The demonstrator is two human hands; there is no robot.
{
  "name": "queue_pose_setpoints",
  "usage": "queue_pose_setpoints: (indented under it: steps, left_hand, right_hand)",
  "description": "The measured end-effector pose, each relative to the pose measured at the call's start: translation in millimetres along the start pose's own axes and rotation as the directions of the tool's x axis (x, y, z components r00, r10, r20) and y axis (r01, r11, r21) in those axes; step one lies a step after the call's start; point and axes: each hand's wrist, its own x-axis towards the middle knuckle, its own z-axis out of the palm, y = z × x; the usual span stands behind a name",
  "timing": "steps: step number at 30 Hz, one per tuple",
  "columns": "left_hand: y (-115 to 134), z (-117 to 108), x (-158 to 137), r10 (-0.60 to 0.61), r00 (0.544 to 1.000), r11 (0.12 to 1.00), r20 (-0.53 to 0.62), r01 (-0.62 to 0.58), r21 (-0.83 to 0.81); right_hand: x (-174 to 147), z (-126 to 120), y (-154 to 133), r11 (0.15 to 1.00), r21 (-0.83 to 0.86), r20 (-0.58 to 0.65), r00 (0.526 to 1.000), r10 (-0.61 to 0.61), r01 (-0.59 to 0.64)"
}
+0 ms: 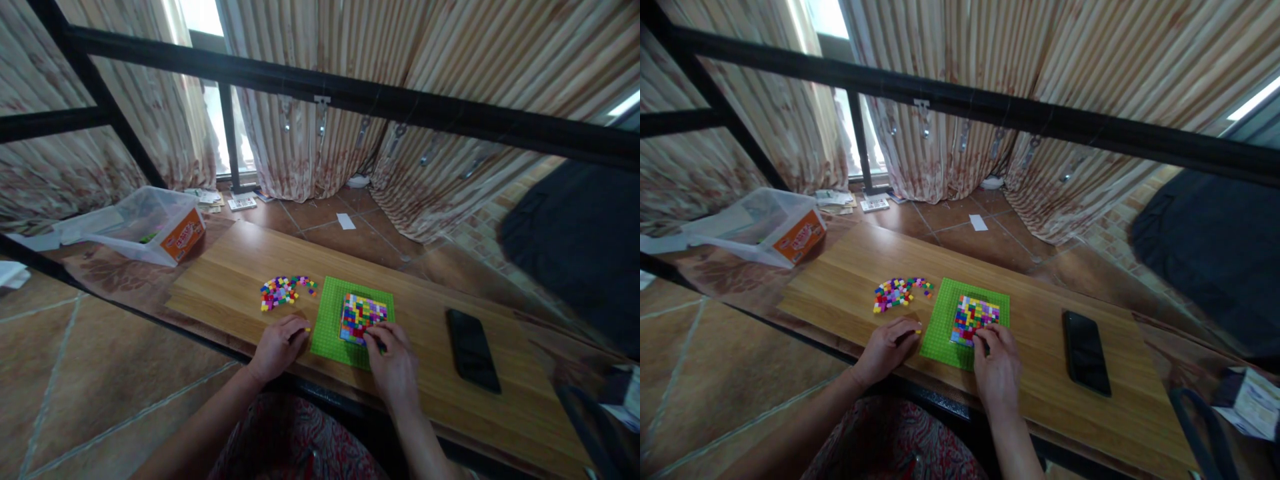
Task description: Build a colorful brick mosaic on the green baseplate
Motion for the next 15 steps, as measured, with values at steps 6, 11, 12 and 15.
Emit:
queue_pose_setpoints:
  steps: [6,11,12,15]
  left_hand:
    - [0.3,6.4,1.8,-0.033,0.994,0.997,-0.108,0.041,0.069]
    - [-0.1,6.9,2.7,-0.031,0.992,0.994,-0.123,0.043,0.104]
    - [-0.1,6.7,2.6,-0.03,0.992,0.994,-0.122,0.043,0.105]
    - [0.3,6.6,2.2,-0.027,0.992,0.993,-0.121,0.041,0.11]
  right_hand:
    - [3.3,3.2,0.9,1.0,0.001,0.015,1.0,0.025,-0.025]
    - [0.2,4.6,1.6,0.998,0.054,-0.015,0.999,0.034,-0.033]
    - [-0.8,4.2,1.9,0.998,0.062,-0.019,0.999,0.033,-0.032]
    - [-3.4,2.2,2.9,0.995,0.085,-0.022,0.999,0.047,-0.045]
